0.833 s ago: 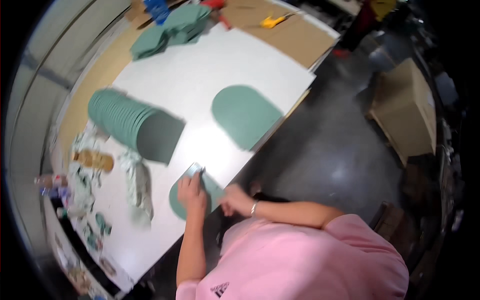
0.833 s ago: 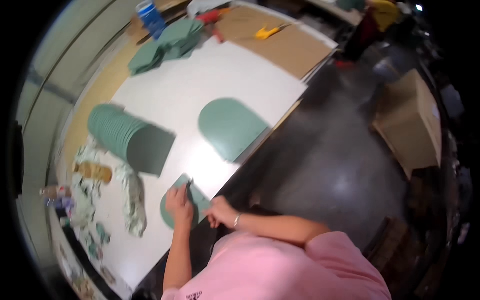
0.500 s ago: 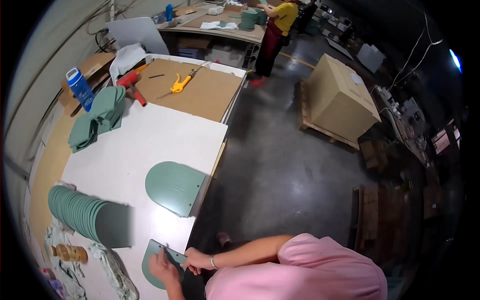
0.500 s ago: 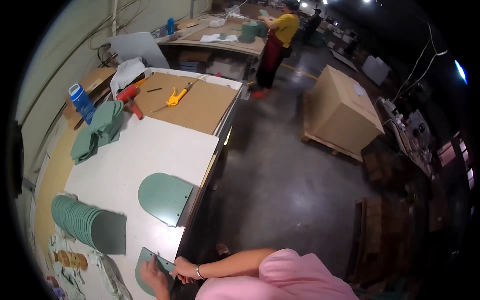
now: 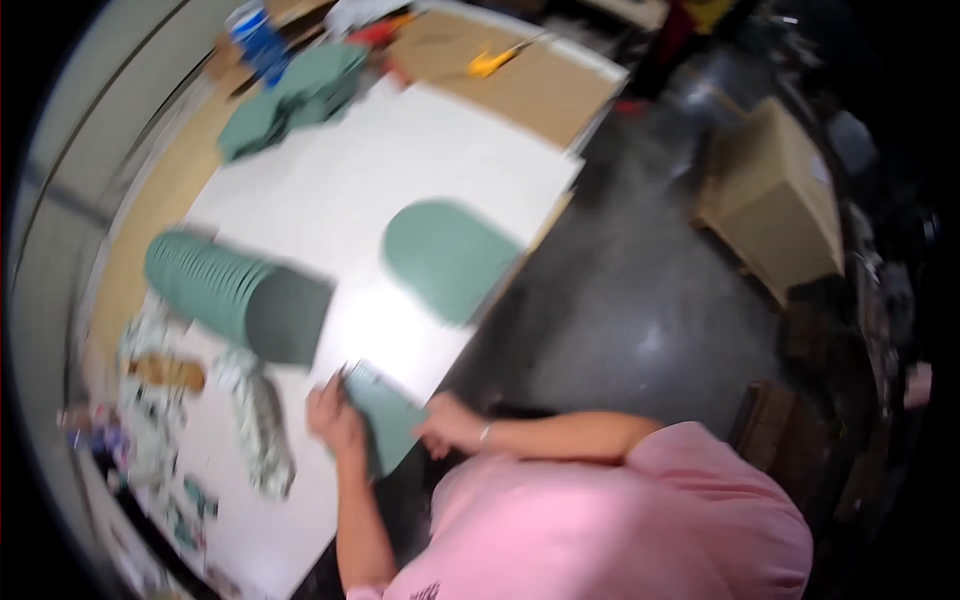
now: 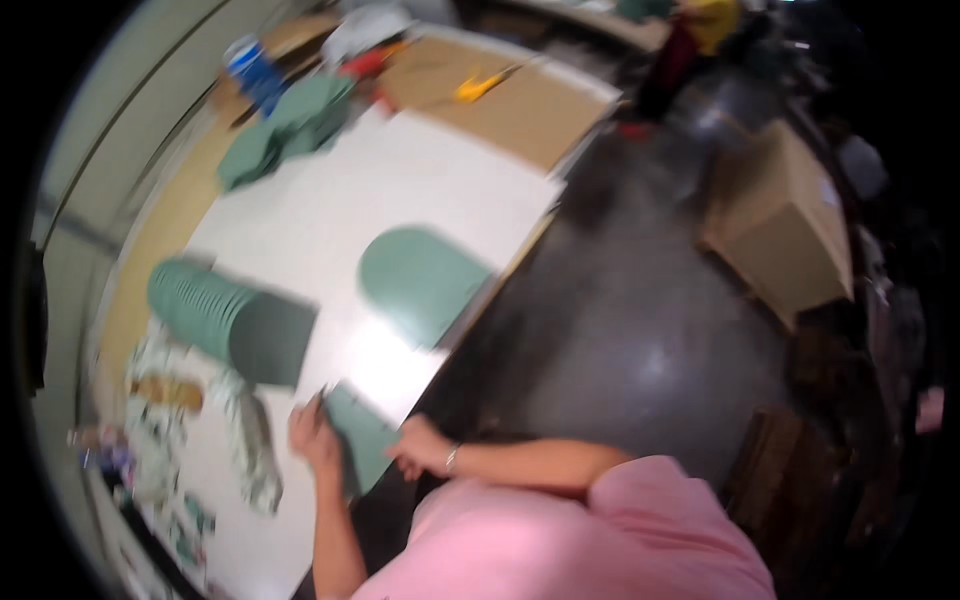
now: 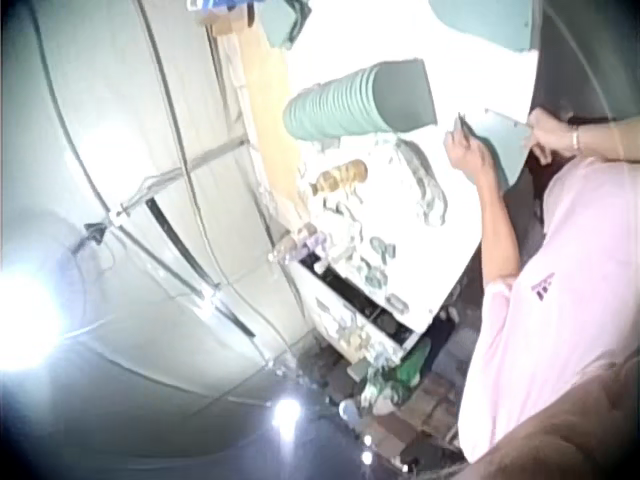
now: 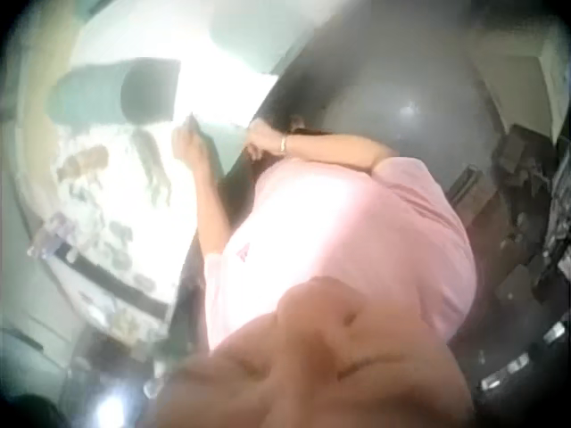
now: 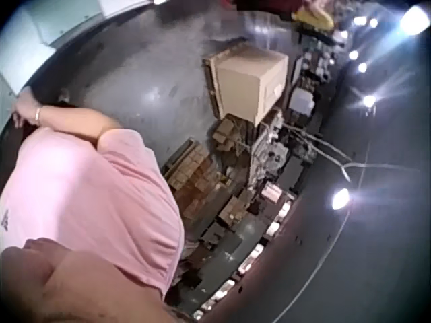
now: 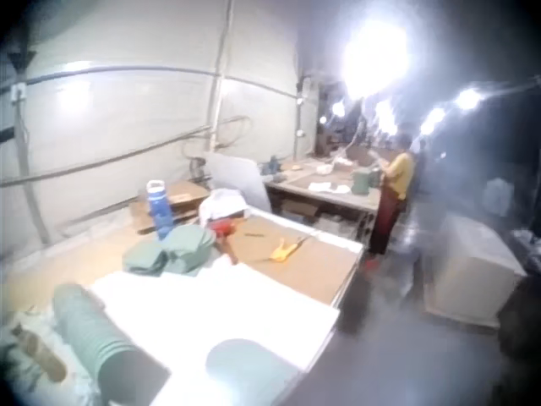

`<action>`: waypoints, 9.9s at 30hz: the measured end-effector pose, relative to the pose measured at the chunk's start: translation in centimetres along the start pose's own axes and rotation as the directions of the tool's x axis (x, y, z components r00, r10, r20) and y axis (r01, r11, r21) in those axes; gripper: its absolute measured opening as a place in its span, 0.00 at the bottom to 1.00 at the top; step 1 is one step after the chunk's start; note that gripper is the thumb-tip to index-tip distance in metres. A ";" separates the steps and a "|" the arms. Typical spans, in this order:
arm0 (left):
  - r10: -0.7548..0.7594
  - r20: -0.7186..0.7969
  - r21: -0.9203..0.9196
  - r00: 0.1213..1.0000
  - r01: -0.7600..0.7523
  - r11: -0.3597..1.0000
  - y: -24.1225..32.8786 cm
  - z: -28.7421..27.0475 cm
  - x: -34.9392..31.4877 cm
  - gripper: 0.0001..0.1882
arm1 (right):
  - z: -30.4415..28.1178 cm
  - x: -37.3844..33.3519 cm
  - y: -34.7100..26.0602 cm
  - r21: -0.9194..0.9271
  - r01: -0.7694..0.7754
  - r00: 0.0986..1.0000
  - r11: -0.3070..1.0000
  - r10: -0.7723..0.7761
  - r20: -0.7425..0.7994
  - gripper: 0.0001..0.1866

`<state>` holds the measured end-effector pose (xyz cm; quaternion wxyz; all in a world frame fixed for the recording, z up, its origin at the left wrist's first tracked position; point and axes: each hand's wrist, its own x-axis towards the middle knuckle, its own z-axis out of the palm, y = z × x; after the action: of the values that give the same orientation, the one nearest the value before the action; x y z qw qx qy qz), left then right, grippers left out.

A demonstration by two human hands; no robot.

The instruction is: The person wipes green curved panels with a cloth, applies liquid from a bottle to the cloth, and cleans the panels. The person then scrapes the edges of the panels using a small blade and by hand.

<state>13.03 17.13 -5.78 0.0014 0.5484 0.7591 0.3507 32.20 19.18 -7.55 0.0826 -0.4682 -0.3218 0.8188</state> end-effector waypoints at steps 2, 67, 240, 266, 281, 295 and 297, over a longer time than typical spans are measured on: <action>0.157 0.046 0.106 0.987 -0.161 0.981 1.6 0.6 -1.8 0.16 | -0.4 -0.3 -0.6 0.004 0.027 0.999 1.000 -0.027 0.022 0.10; -0.001 0.046 0.124 0.999 -0.005 0.992 0.3 -0.4 -0.2 0.16 | 0.5 0.0 -1.2 -0.055 -0.029 0.996 0.998 0.033 0.080 0.09; 0.286 0.136 0.125 0.949 -0.303 0.945 0.9 -0.1 -0.8 0.15 | -0.4 0.3 -0.6 -0.023 -0.025 0.985 0.999 0.028 0.172 0.04; 0.173 0.389 -0.258 0.905 -0.073 0.963 2.7 -1.5 -2.6 0.05 | 0.1 3.7 -8.3 -0.741 0.669 0.566 0.056 -0.685 0.458 0.27; 0.166 0.369 -0.303 0.915 -0.051 0.952 1.5 -1.4 -3.0 0.08 | 1.8 9.6 -9.8 -0.631 0.765 0.581 0.129 -0.562 0.589 0.22; 0.141 0.378 -0.270 0.915 -0.037 0.962 1.4 -1.8 -3.8 0.07 | 2.3 9.4 -9.8 -0.640 0.747 0.622 0.179 -0.529 0.577 0.23; 0.123 0.365 -0.287 0.923 -0.014 0.958 1.4 -1.6 -4.1 0.07 | 2.2 9.7 -9.8 -0.636 0.752 0.614 0.172 -0.534 0.581 0.23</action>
<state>15.18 13.08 -5.35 0.2125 0.6266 0.6677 0.3413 23.44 30.08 -7.77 0.1478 -0.1653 -0.8476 0.4821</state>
